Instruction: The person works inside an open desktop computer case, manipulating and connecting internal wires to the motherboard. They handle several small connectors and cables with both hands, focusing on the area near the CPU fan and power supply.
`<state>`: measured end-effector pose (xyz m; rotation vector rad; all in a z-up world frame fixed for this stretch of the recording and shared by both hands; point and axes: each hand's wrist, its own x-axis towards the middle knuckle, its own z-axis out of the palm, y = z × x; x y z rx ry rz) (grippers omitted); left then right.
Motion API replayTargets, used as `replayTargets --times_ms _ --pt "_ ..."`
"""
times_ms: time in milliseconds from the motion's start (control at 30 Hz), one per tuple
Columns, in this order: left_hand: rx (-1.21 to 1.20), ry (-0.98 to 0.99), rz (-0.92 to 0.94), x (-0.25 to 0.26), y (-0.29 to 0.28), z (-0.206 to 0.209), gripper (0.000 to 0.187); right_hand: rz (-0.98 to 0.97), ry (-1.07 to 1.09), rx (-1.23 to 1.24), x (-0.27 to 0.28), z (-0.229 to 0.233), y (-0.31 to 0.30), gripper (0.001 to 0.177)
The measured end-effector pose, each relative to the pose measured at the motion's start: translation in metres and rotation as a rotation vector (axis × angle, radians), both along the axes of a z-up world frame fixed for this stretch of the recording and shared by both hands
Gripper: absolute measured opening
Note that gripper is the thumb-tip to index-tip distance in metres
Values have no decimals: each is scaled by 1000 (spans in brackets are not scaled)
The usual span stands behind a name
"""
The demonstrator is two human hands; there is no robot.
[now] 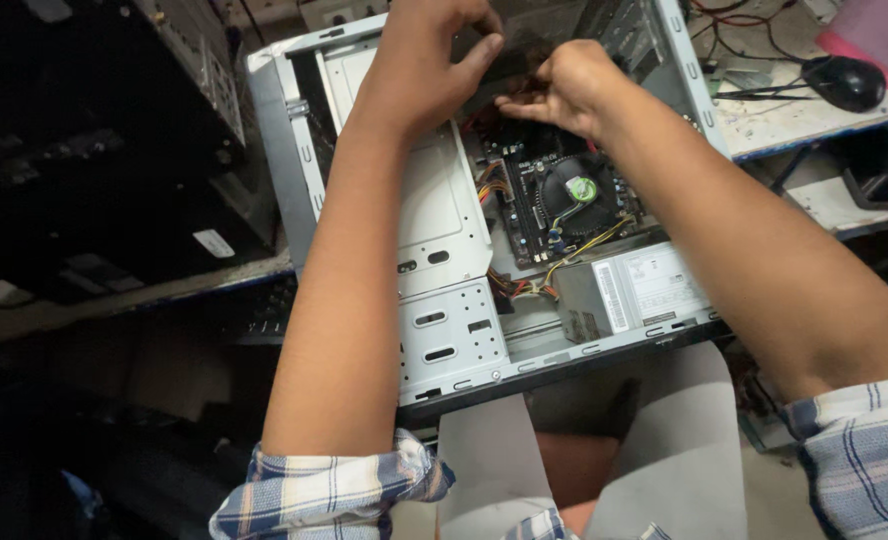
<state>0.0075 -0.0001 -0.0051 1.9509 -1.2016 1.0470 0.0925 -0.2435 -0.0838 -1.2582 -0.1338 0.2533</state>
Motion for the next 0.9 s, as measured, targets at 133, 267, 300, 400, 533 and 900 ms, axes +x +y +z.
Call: replayTargets --times_ms 133,267,300,400,533,900 --pt "-14 32 -28 6 0 -5 17 -21 -16 -64 9 -10 -4 33" --pt "52 -10 9 2 -1 -1 14 -35 -44 -153 6 -8 -7 36" --pt "71 -49 18 -1 -2 0 13 -28 -39 -141 4 -7 -7 37" --pt "183 -75 64 -11 -15 6 10 -35 -19 -122 0 -2 -3 38" --pt "530 126 276 -27 -45 0 7 -171 -65 -255 -7 3 3 29" --pt "881 218 727 -15 -68 -27 18 -193 -40 -312 -24 16 3 24"
